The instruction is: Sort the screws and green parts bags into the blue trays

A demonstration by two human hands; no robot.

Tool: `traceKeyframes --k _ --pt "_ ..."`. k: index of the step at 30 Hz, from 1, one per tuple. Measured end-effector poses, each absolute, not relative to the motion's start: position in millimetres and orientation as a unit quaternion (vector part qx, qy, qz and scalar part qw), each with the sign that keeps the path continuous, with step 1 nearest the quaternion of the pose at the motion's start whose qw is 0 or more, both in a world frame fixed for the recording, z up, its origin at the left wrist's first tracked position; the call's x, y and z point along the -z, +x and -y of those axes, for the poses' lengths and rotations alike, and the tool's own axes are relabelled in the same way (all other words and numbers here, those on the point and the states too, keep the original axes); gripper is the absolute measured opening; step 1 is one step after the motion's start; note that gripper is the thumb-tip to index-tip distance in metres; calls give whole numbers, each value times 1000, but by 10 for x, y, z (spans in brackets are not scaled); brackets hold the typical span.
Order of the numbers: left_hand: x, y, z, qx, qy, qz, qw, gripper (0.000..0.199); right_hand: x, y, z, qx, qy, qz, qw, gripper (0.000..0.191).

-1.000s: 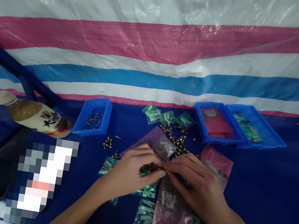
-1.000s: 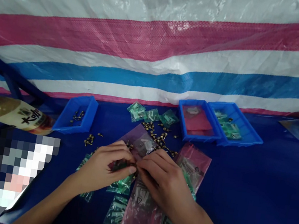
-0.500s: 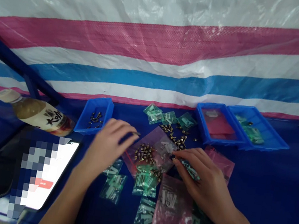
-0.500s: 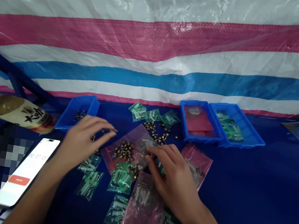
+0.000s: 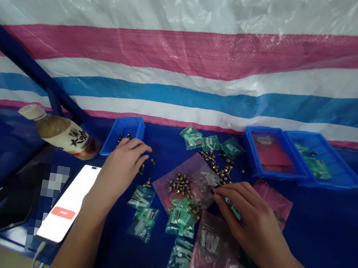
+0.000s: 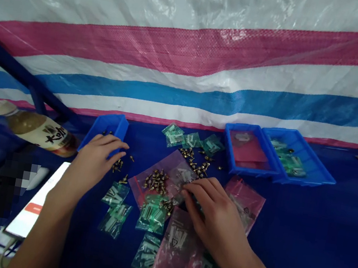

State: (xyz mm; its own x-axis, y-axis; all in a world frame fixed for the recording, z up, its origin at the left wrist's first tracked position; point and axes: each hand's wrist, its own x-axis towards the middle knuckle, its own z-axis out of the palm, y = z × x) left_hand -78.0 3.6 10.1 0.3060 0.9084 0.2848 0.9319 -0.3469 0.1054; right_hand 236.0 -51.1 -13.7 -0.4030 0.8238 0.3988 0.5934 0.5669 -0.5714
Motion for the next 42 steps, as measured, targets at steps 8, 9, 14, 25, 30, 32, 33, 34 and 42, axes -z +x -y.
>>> traceKeyframes --k 8,9,14,25,30,32,33,34,42 --pt "161 -718 -102 95 -834 543 -8 23 96 2339 530 -184 -419 827 328 13" --pt "162 -704 -106 100 -834 543 -5 21 95 2339 531 -185 -419 827 328 13" --pt "73 -442 -26 189 -846 498 -24 20 115 2338 519 -188 -425 823 326 15" --pt "141 247 379 311 -874 336 -164 19 125 2291 514 -330 -453 785 265 18" --pt "142 221 367 331 -869 332 -158 21 82 2287 508 -374 -473 754 260 17" --pt "129 222 357 324 -874 329 -152 24 73 2288 511 -378 -473 752 261 17" --pt "121 226 353 318 -878 325 -149 24 68 2289 513 -379 -470 752 264 16" --pt "114 231 349 311 -882 321 -149 22 64 2290 515 -379 -467 753 268 15" --pt "94 237 320 262 -873 342 -229 12 49 2297 532 -345 -422 777 315 11"
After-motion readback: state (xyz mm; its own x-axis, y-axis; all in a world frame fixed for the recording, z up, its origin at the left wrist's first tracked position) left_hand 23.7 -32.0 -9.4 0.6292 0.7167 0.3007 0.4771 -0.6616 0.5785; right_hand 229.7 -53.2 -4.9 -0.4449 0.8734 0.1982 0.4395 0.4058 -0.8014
